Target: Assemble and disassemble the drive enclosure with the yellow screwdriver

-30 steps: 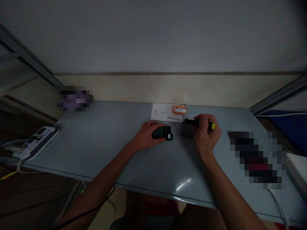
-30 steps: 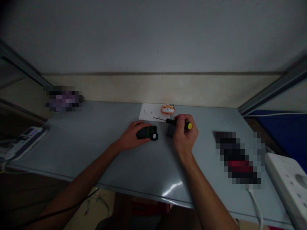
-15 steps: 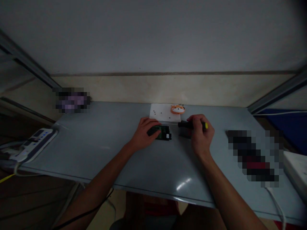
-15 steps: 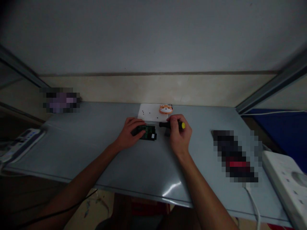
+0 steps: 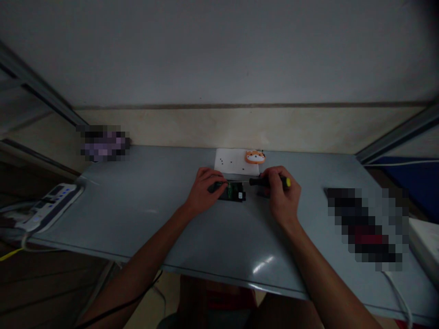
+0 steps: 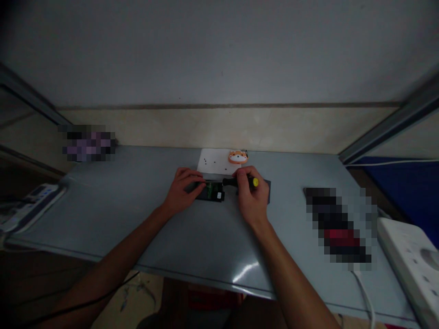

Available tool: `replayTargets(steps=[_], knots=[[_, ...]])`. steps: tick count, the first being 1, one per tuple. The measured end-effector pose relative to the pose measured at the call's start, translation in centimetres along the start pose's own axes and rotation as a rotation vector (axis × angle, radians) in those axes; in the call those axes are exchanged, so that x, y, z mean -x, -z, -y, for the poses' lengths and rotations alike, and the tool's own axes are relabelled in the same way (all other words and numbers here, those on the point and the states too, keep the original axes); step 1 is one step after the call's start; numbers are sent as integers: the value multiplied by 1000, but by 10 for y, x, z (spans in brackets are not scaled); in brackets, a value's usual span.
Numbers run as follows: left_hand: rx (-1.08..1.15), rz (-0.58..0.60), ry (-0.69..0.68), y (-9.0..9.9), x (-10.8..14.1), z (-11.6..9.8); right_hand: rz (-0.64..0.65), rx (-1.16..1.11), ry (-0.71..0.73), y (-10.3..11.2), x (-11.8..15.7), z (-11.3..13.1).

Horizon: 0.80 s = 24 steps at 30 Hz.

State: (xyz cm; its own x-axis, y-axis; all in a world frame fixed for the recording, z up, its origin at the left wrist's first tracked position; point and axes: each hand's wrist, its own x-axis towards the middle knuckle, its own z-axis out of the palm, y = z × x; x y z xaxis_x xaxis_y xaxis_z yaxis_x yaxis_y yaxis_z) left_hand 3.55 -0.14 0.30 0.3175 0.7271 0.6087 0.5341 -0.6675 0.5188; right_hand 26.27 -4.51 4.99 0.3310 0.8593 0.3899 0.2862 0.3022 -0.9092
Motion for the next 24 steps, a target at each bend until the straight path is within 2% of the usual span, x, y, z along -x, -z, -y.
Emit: replayTargets(steps=[6,10,14,18,20,24], knots=[[-8,16,43,-1,1,1,2,-29,-32,-1,0,2],[-21,31,22,0,0,1,4,-17,-38,-1,0,2],[-12,23,-49,2,0,0,-49,-22,-21,-3,-1,1],[28,40,-151,3,0,-4,-135,-37,55,-5,-1,1],[38,39,-126,2,-1,-8,-152,-43,86,-6,-1,3],[89,-60,-13,-3,-1,-18,-192,-45,84,-3,-2,7]])
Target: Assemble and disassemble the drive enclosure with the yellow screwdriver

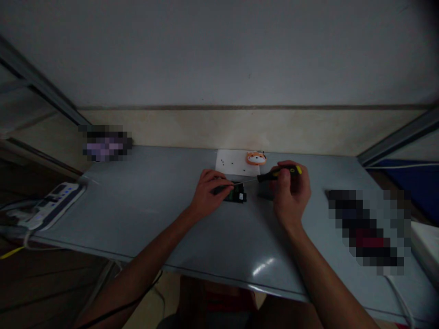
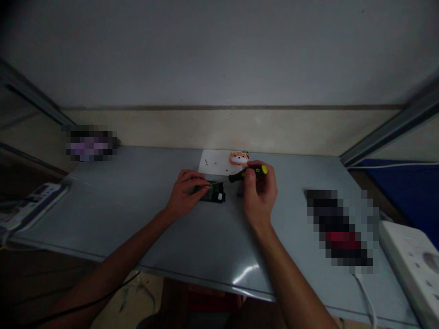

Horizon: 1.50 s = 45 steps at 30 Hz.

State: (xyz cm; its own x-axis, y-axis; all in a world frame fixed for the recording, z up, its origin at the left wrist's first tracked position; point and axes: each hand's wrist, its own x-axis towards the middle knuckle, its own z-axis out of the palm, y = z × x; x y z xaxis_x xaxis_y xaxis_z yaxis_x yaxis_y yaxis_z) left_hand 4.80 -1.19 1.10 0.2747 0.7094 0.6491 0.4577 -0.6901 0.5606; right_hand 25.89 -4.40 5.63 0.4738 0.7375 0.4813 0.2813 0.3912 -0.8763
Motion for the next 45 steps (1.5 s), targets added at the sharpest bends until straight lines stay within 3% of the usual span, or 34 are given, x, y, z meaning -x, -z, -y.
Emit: replayTargets(steps=[6,12,17,23,28,45], knots=[[32,72,48,-7,5,-4,19,-50,-58,2,-3,-1],[-9,13,110,0,4,6,104,-76,-70,0,3,4],[20,48,105,1,4,6,167,-160,-55,-1,5,5],[37,103,105,0,3,4,135,-192,-25,-2,3,3],[24,148,48,-2,6,5,181,-222,31,-4,6,4],[-87,346,149,0,9,1,98,-138,29,-4,8,-1]])
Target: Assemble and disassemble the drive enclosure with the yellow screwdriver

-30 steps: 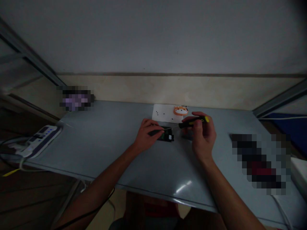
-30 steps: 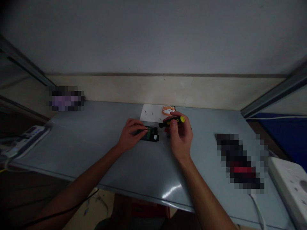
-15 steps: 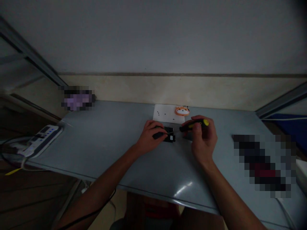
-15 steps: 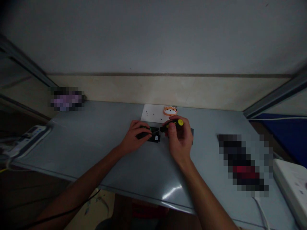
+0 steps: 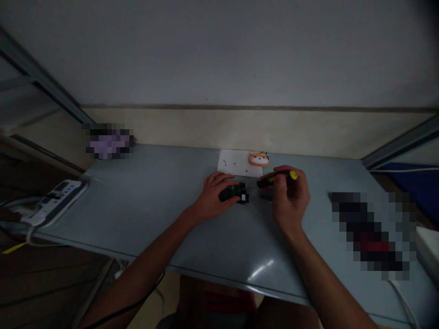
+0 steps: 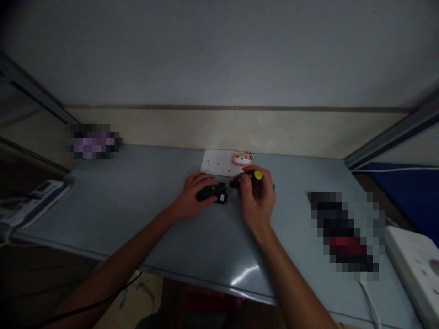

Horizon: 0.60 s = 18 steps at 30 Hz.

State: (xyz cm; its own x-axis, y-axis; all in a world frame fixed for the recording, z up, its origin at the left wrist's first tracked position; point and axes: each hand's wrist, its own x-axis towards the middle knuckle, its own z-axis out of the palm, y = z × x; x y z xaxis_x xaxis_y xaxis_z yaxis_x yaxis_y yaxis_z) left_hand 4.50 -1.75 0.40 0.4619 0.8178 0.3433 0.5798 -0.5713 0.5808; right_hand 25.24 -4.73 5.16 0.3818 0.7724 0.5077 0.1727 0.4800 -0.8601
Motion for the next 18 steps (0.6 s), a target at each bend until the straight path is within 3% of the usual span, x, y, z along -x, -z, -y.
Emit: replayTargets(steps=[18], knots=[[2,121,18,3,-1,-4,19,54,35,2,1,-5]])
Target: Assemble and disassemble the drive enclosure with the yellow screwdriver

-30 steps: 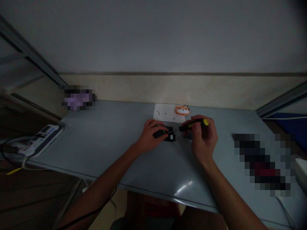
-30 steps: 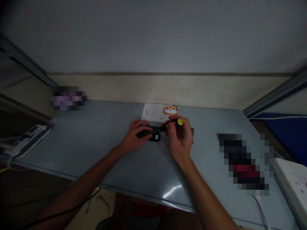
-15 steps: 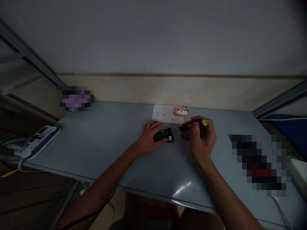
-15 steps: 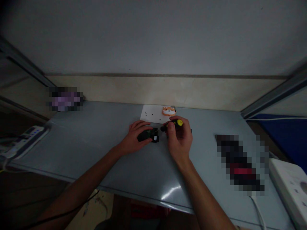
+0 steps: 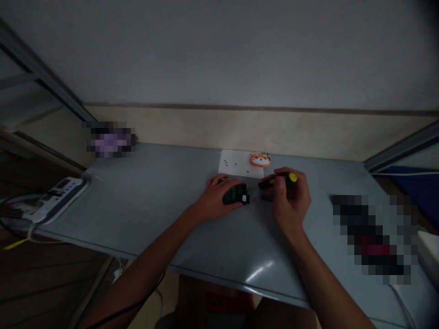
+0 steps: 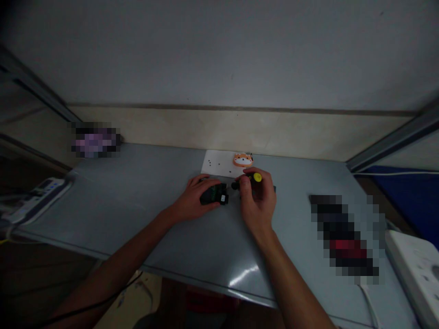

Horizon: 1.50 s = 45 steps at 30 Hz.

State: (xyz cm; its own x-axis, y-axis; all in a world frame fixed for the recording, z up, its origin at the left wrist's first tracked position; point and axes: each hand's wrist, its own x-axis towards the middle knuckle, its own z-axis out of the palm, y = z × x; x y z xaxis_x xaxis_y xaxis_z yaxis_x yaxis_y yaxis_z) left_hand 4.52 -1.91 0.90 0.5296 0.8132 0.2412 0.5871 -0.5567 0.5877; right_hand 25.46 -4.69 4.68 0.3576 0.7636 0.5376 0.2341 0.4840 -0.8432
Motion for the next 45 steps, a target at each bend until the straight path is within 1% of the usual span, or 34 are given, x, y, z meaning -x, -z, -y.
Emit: replayTargets(steps=[4,15,21,27,39,45], knots=[[6,16,22,0,0,0,-5,15,-2,1,-1,-1],[15,8,47,-1,-1,0,-13,29,-24,3,0,-1],[11,5,85,-2,-2,-1,-6,13,-34,2,-1,1],[17,-9,63,-4,-1,3,0,4,-30,2,-2,-1],[25,-12,75,-7,0,6,-3,14,-25,3,-4,-5],[21,-29,59,-6,0,5,1,1,-64,2,-4,-2]])
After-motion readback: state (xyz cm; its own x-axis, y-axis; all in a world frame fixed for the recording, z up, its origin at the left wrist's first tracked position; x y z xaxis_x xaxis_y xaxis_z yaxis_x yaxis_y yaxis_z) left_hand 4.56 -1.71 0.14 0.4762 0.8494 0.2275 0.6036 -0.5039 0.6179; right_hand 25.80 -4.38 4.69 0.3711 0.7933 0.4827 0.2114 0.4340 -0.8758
